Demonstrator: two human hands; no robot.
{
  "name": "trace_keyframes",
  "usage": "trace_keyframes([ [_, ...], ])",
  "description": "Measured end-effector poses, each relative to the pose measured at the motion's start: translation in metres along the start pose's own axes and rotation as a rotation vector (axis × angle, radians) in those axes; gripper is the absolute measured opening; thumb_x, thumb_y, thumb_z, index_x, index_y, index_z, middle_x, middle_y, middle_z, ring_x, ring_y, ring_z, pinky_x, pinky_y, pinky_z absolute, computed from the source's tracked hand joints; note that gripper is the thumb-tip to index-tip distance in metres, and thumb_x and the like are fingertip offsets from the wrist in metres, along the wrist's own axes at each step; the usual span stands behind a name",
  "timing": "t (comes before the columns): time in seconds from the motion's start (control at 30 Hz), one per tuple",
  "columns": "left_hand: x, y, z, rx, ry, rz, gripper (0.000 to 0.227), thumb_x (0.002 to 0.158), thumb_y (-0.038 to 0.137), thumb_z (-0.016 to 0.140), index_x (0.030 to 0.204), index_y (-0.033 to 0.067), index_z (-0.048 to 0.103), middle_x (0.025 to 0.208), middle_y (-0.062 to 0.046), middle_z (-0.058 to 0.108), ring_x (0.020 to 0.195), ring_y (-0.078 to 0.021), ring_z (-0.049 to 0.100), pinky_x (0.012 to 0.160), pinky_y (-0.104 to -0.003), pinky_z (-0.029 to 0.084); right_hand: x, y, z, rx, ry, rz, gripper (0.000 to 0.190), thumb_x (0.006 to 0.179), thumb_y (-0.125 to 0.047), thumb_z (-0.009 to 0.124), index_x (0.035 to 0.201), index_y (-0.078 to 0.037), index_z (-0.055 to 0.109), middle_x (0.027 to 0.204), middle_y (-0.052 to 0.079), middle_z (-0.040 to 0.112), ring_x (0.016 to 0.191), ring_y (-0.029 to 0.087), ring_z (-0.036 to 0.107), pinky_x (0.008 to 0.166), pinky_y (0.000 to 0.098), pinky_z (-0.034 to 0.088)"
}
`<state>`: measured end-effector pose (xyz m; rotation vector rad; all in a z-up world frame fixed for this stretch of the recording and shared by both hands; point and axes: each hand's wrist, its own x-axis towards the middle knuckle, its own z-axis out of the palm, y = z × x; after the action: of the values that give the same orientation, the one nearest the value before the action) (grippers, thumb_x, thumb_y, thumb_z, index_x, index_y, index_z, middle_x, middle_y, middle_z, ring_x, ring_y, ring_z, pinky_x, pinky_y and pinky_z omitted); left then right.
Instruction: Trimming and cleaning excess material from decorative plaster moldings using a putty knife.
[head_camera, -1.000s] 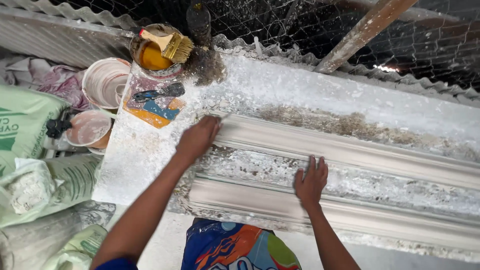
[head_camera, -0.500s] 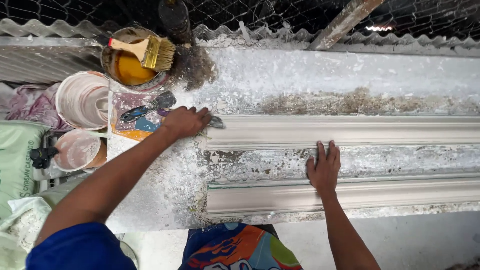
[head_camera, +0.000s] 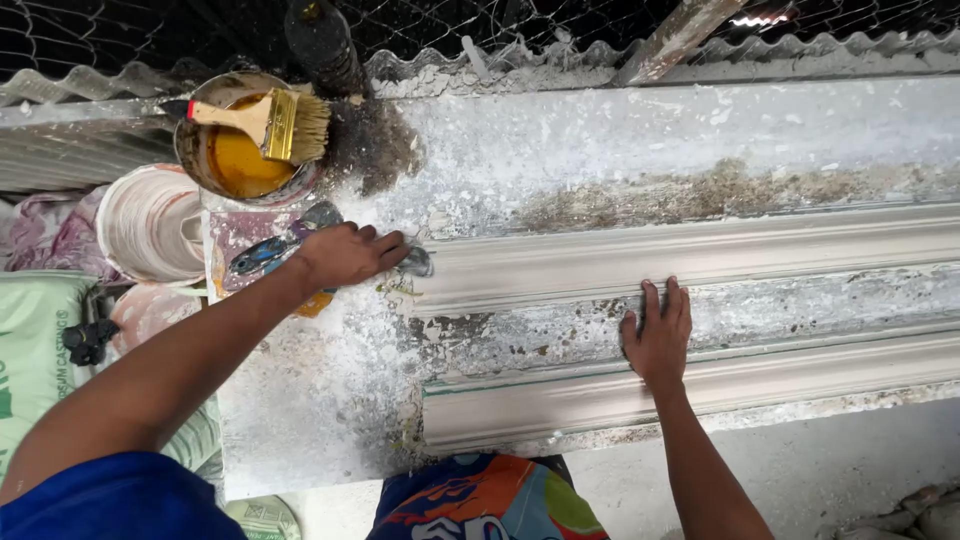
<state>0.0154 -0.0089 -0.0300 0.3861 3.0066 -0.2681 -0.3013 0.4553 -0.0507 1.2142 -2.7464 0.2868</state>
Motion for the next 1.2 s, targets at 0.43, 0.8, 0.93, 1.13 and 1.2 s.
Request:
trace_keyframes([
  [0.43,0.011,-0.013,-0.008,-0.074,-0.079,0.081,0.035,0.099,0.021,0.048,0.133,0.0135,0.052,0.138,-0.009,0.054,0.091,-0.034,0.074,0.069,-0.045,0.064,0.002,0.004,0.004,-0.024,0.023,0.003,0.063,0.092,-0.04,0.055,0.153,-0.024,0.047,0.161,0.016,0.034,0.15,0.042,0.031,0.118,0.0591,0.031],
  [0.8,0.003,-0.014,0.007,-0.045,-0.114,0.091,0.04,0.095,0.012,0.052,0.135,0.0114,0.053,0.146,-0.009,0.051,0.089,-0.0344,0.074,0.067,-0.043,0.065,-0.002,0.006,0.014,-0.072,0.048,-0.002,0.063,0.092,-0.04,0.055,0.152,-0.023,0.049,0.161,0.015,0.036,0.15,0.04,0.032,0.118,0.0566,0.032],
  [0.93,0.03,0.001,0.001,-0.058,-0.099,0.091,0.042,0.096,0.01,0.051,0.138,0.01,0.053,0.148,-0.01,0.05,0.089,-0.0345,0.074,0.065,-0.043,0.064,-0.003,0.0,0.008,-0.055,0.041,0.011,0.062,0.093,-0.04,0.054,0.153,-0.023,0.049,0.161,0.015,0.036,0.15,0.041,0.032,0.118,0.0582,0.032],
  [1.13,0.017,-0.009,0.008,-0.045,-0.096,0.092,0.043,0.094,0.014,0.052,0.137,0.0103,0.053,0.14,-0.009,0.057,0.086,-0.0332,0.075,0.065,-0.042,0.064,0.0,0.004,0.009,-0.08,0.068,-0.001,0.061,0.093,-0.04,0.055,0.152,-0.025,0.051,0.161,0.012,0.038,0.149,0.039,0.035,0.117,0.0553,0.034],
  [1.2,0.02,-0.007,0.019,0.002,-0.016,0.085,0.039,0.094,0.018,0.053,0.133,0.0134,0.056,0.138,-0.006,0.059,0.084,-0.0302,0.076,0.063,-0.039,0.064,-0.001,0.001,0.009,-0.062,0.076,-0.003,0.061,0.094,-0.041,0.054,0.152,-0.024,0.051,0.16,0.014,0.039,0.147,0.041,0.036,0.116,0.0576,0.035],
])
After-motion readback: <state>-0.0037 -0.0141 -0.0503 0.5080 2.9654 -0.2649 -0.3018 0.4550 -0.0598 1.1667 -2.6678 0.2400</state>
